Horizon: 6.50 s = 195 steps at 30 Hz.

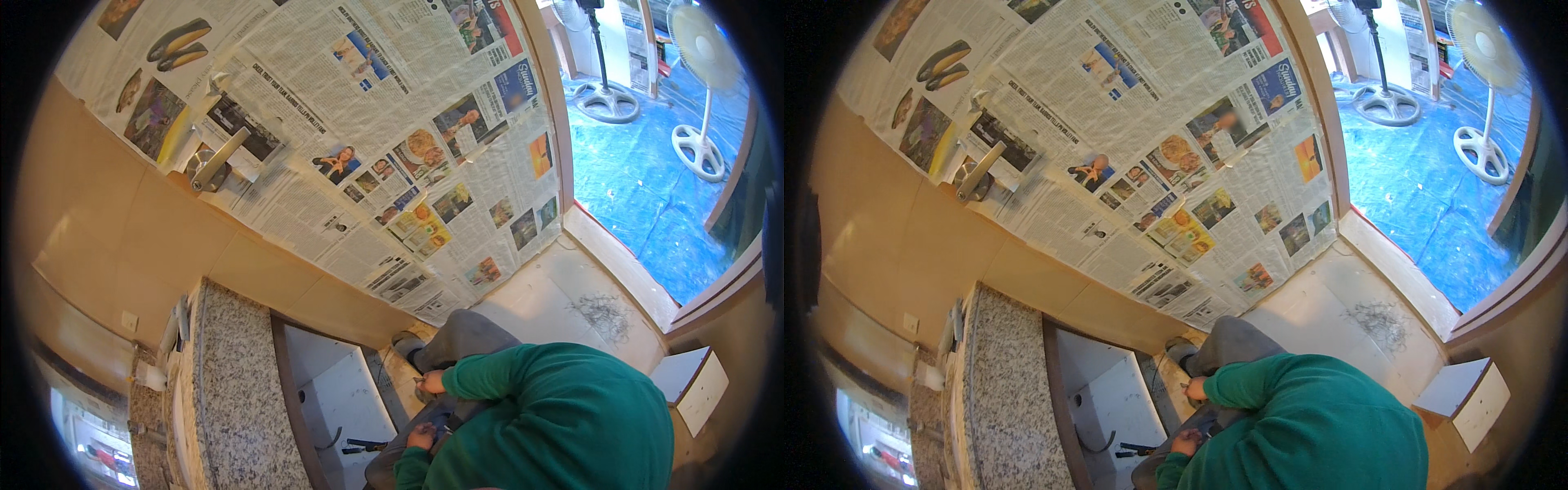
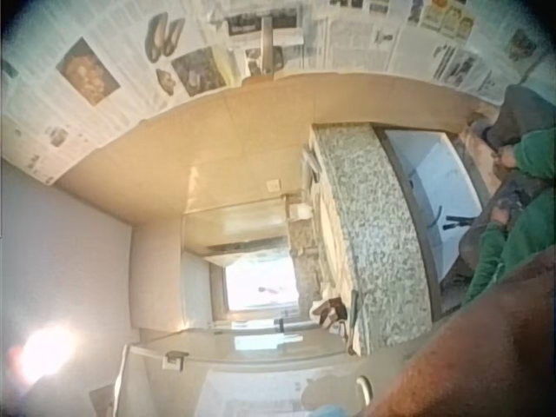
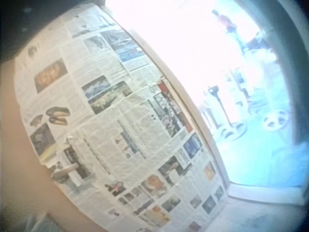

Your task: The person sits on the floor under a granite countertop and sands the interior surfaces of the cabinet using a sanding block. They repeatedly rub the block against the side and bottom panels of the cabinet.

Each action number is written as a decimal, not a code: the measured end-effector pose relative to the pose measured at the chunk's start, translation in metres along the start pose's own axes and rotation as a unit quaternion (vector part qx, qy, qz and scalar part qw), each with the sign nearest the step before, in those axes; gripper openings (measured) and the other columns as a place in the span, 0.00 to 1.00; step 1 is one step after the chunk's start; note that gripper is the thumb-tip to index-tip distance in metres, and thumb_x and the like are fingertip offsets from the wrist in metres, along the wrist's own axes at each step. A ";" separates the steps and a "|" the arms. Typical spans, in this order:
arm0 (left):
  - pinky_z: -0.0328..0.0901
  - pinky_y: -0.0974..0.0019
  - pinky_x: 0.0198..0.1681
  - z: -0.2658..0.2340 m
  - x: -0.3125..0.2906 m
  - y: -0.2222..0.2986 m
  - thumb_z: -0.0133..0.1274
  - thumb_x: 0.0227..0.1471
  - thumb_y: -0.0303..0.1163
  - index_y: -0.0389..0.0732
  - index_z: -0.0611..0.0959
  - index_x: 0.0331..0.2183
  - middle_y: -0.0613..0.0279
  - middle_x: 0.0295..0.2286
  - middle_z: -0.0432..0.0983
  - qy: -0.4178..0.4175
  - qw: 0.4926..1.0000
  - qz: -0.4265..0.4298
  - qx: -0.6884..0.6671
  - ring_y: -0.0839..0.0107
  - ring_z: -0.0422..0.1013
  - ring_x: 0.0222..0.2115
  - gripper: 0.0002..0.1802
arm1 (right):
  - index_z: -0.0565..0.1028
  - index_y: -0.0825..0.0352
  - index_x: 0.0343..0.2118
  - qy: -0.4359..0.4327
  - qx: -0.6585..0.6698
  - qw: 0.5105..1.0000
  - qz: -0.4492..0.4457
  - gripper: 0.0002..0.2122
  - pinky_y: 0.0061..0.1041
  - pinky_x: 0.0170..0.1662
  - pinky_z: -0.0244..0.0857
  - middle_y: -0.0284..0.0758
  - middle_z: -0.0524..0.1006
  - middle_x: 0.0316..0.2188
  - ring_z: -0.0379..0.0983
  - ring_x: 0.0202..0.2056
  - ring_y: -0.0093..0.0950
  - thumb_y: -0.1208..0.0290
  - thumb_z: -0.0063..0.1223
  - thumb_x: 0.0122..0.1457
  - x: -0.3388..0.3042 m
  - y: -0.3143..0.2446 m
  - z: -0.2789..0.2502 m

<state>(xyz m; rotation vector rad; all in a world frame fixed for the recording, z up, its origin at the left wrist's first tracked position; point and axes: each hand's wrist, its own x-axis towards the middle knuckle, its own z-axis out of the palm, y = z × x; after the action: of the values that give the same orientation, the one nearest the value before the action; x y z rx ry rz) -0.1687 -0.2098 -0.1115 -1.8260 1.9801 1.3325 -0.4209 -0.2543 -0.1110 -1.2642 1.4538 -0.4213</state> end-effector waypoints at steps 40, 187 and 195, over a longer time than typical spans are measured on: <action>0.67 0.59 0.50 -0.001 -0.001 0.004 0.57 0.54 0.43 0.36 0.79 0.48 0.48 0.44 0.79 -0.004 1.000 -0.002 0.022 0.57 0.75 0.45 0.25 | 0.70 0.74 0.54 0.017 -0.031 0.999 -0.025 0.30 0.47 0.45 0.62 0.47 0.77 0.42 0.73 0.39 0.43 0.47 0.32 0.68 0.013 0.013 0.010; 0.68 0.58 0.47 0.013 0.033 -0.034 0.58 0.52 0.45 0.38 0.82 0.46 0.49 0.40 0.80 0.002 1.000 0.007 -0.019 0.57 0.77 0.42 0.24 | 0.64 0.76 0.58 -0.034 -0.076 0.996 -0.016 0.32 0.44 0.47 0.67 0.52 0.75 0.45 0.75 0.42 0.45 0.46 0.33 0.68 0.007 0.008 0.004; 0.69 0.60 0.46 0.009 0.025 -0.026 0.58 0.53 0.43 0.38 0.82 0.45 0.50 0.39 0.81 -0.001 0.999 0.037 -0.021 0.59 0.77 0.41 0.22 | 0.61 0.75 0.61 -0.034 -0.034 0.998 0.027 0.34 0.43 0.58 0.60 0.53 0.70 0.55 0.68 0.55 0.47 0.44 0.32 0.67 -0.012 -0.005 -0.004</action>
<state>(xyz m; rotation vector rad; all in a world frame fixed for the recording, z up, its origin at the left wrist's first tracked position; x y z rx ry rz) -0.1572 -0.2189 -0.1459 -1.7838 2.0524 1.4067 -0.4241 -0.2478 -0.0998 -1.2778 1.4518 -0.2911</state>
